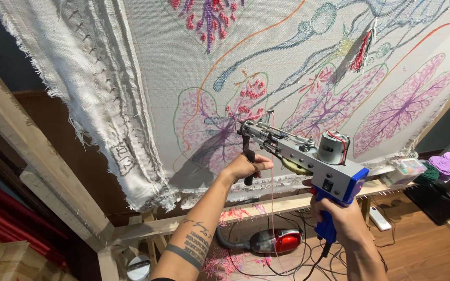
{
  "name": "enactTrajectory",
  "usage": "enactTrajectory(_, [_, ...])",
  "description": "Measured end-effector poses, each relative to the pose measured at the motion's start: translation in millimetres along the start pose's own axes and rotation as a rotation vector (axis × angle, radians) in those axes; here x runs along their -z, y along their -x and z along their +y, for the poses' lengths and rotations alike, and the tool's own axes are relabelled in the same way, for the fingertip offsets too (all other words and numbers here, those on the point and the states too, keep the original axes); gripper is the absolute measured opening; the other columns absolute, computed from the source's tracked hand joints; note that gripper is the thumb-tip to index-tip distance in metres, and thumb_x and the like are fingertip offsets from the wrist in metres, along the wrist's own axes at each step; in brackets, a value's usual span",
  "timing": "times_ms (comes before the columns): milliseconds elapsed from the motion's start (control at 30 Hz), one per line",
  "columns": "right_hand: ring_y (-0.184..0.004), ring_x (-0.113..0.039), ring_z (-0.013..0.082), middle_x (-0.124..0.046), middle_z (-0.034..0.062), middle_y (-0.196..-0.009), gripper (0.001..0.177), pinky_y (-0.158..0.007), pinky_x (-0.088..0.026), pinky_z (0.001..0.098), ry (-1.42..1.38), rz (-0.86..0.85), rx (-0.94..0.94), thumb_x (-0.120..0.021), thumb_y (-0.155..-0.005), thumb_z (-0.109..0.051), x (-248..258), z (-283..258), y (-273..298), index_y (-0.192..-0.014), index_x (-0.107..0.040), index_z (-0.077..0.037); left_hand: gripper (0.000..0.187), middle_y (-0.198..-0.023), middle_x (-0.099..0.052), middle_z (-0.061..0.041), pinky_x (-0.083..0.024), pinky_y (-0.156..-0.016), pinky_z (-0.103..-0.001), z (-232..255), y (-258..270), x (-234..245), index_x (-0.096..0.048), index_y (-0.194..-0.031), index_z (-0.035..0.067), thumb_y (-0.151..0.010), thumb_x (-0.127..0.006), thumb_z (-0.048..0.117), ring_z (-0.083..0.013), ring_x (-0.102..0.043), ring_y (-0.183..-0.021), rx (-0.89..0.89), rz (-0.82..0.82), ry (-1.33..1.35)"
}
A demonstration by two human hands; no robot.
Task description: Using a tufting gun to create a patterned rug on a vertical frame.
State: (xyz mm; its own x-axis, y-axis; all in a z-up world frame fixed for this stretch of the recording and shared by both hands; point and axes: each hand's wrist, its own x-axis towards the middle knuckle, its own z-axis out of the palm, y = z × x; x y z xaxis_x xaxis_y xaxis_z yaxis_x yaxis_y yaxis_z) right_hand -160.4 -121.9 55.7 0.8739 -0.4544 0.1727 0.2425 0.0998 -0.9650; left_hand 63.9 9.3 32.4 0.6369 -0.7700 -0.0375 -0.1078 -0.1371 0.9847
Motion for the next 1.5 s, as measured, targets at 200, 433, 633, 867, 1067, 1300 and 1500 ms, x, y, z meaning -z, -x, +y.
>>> enactTrajectory(200, [-0.040, -0.039, 0.0178, -0.049, 0.0151, -0.060, 0.042, -0.036, -0.030, 0.0255, -0.020, 0.015, -0.014, -0.047, -0.061, 0.010, -9, 1, -5, -0.101, -0.059, 0.011, 0.037, -0.086, -0.066, -0.009, -0.044, -0.049, -0.022, -7, -7, 4, -0.066, -0.103, -0.001, -0.073, -0.070, 0.021, -0.0112, -0.052, -0.055, -0.038, 0.023, 0.034])
enactTrajectory(433, [-0.044, -0.042, 0.0198, -0.053, 0.0163, -0.068, 0.043, -0.039, -0.034, 0.0286, -0.014, 0.034, 0.005, -0.048, -0.060, 0.011, -19, 7, -16, -0.102, -0.058, 0.012, 0.031, -0.080, -0.065, -0.007, -0.042, -0.046, -0.023, -15, -23, 13, -0.067, -0.099, 0.000, -0.074, -0.071, 0.018, -0.0105, -0.048, -0.049, -0.074, 0.061, 0.065])
enactTrajectory(633, [-0.039, -0.044, 0.0164, -0.055, 0.0143, -0.057, 0.037, -0.035, -0.035, 0.0253, 0.017, 0.010, 0.038, -0.053, -0.069, 0.007, -28, 23, -35, -0.105, -0.058, 0.011, 0.023, -0.067, -0.059, -0.002, -0.033, -0.040, -0.021, -18, -38, 23, -0.069, -0.090, 0.004, -0.073, -0.072, 0.020, -0.0076, -0.040, -0.043, -0.099, 0.182, 0.107])
enactTrajectory(867, [-0.038, -0.043, 0.0175, -0.064, 0.0176, -0.084, 0.031, -0.032, -0.034, 0.0272, 0.099, 0.047, 0.059, -0.049, -0.064, 0.013, -56, 19, -46, -0.092, -0.058, 0.008, 0.031, -0.074, -0.061, -0.004, -0.033, -0.037, -0.022, -36, -71, 40, -0.067, -0.097, 0.000, -0.071, -0.070, 0.016, -0.0087, -0.041, -0.042, 0.010, 0.328, 0.165])
enactTrajectory(1067, [-0.040, -0.043, 0.0173, -0.064, 0.0166, -0.079, 0.029, -0.035, -0.035, 0.0271, 0.112, 0.076, 0.052, -0.050, -0.066, 0.012, -61, 24, -55, -0.092, -0.060, 0.007, 0.038, -0.062, -0.058, -0.004, -0.031, -0.035, -0.022, -29, -79, 49, -0.066, -0.103, 0.000, -0.071, -0.069, 0.019, -0.0086, -0.039, -0.038, 0.075, 0.345, 0.097])
enactTrajectory(1300, [-0.038, -0.042, 0.0173, -0.062, 0.0173, -0.073, 0.030, -0.033, -0.033, 0.0274, 0.114, 0.063, 0.073, -0.048, -0.062, 0.013, -63, 17, -60, -0.090, -0.060, 0.008, 0.036, -0.069, -0.063, -0.004, -0.027, -0.035, -0.021, -13, -73, 51, -0.064, -0.108, 0.000, -0.075, -0.069, 0.014, -0.0064, -0.036, -0.038, 0.090, 0.303, 0.111])
enactTrajectory(1500, [-0.035, -0.037, 0.0149, -0.048, 0.0104, -0.048, 0.033, -0.033, -0.027, 0.0246, 0.087, 0.015, 0.061, -0.052, -0.064, 0.010, -57, 16, -59, -0.095, -0.062, 0.007, 0.047, -0.071, -0.061, -0.004, -0.030, -0.039, -0.021, -11, -69, 52, -0.064, -0.109, 0.000, -0.069, -0.072, 0.022, -0.0072, -0.037, -0.042, 0.049, 0.298, 0.131])
